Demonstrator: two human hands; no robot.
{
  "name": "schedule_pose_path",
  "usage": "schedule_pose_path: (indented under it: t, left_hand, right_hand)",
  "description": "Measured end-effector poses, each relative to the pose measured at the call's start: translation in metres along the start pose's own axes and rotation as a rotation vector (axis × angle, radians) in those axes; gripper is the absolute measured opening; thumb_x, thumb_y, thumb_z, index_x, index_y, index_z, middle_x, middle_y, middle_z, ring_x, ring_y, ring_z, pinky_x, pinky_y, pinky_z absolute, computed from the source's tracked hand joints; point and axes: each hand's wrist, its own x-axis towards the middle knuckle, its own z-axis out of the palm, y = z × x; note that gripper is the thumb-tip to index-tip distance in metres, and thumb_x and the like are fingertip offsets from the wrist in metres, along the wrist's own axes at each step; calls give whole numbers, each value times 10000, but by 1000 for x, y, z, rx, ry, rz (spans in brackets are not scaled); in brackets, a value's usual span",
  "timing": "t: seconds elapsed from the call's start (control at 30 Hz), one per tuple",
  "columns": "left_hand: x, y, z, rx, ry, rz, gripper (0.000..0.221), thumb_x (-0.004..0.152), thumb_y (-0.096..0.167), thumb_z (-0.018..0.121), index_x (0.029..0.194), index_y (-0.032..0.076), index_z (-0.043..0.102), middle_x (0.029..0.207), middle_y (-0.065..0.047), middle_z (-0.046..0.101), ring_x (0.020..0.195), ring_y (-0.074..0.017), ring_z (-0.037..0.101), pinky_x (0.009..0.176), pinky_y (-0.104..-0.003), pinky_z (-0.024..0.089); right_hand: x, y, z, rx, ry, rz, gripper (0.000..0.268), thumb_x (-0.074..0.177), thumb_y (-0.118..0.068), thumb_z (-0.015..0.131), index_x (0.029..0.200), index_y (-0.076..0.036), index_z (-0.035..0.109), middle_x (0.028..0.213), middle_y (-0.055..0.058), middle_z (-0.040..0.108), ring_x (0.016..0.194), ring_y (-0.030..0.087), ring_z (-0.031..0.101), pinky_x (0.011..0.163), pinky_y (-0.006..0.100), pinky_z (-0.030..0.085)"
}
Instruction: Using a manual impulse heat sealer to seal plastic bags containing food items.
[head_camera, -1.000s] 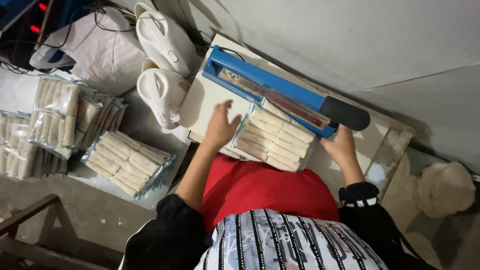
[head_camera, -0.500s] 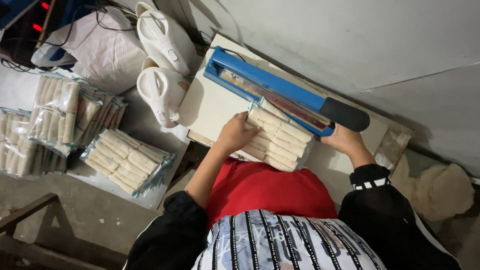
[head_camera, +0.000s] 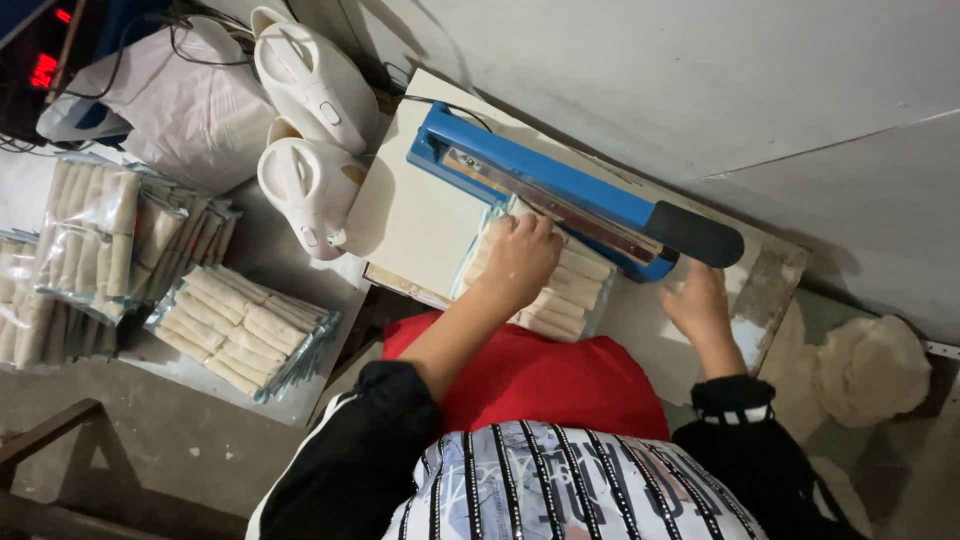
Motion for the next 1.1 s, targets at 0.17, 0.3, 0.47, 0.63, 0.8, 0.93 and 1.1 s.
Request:
schedule_pose_path:
  t: [0.17, 0.3, 0.47, 0.63, 0.8, 0.93, 1.1]
  left_hand:
    - [12, -17, -3, -272, -409, 14, 412, 602, 204, 820, 1002, 205, 721, 994, -93, 635, 872, -356, 670, 726, -488, 531]
    - [-7, -42, -117, -767, -660, -80, 418, 713, 214, 774, 1107, 130, 662, 1052, -146, 717, 1063, -433, 644, 926, -553, 487]
    - [-54, -91, -148, -1424, -287, -242, 327, 757, 57, 754, 1064, 14, 652, 952, -110, 655, 929, -243, 607, 841, -379, 502]
    - [-68, -89, -146, -1695, -91, -434, 395, 749, 38, 774, 1128, 8, 671, 943, -44, 666, 830, -133, 599, 745, -275, 526]
    - [-42, -58, -112, -1579, -159, -271, 382, 822, 162, 766, 1177, 78, 655, 977, -18, 621, 902, -159, 594, 793, -327, 538]
    - [-11, -38, -26, -1138, -243, -276, 468, 821, 310, 763, 1241, 155, 628, 1064, -125, 683, 1054, -371, 650, 856, -476, 538]
    - [24, -10, -16, -415, -367, 46, 464, 812, 210, 742, 1251, 281, 607, 1099, -35, 676, 1072, -297, 646, 862, -446, 567]
  right_hand:
    - [-29, -4, 12, 167, 95, -5, 665, 783, -94, 710, 1392, 26, 472, 1271, 218, 503, 1197, 408, 503, 988, 508, 437]
    - [-50, -29, -4, 277, 62, 106, 665, 824, -153, 706, 1411, -1, 436, 1266, 200, 482, 1169, 375, 533, 956, 471, 471]
    - [-49, -22, 12, 539, -200, 249, 573, 900, -209, 646, 1402, -16, 448, 1250, 220, 547, 1158, 366, 577, 931, 476, 505]
    - [-63, -106, -11, 770, -448, 325, 629, 975, -237, 458, 1460, 126, 288, 1409, 385, 399, 1292, 489, 443, 1014, 555, 421]
    - [-56, -108, 2, 650, -402, 315, 663, 932, -278, 596, 1483, -52, 307, 1401, 243, 424, 1297, 384, 464, 951, 491, 519]
    - [-56, -95, 23, 705, -351, 355, 627, 919, -280, 625, 1411, 26, 387, 1375, 319, 434, 1263, 434, 478, 912, 508, 513]
    - [-78, -129, -12, 834, -328, 517, 723, 856, -112, 643, 1475, 39, 301, 1477, 268, 321, 1368, 432, 339, 1026, 631, 349]
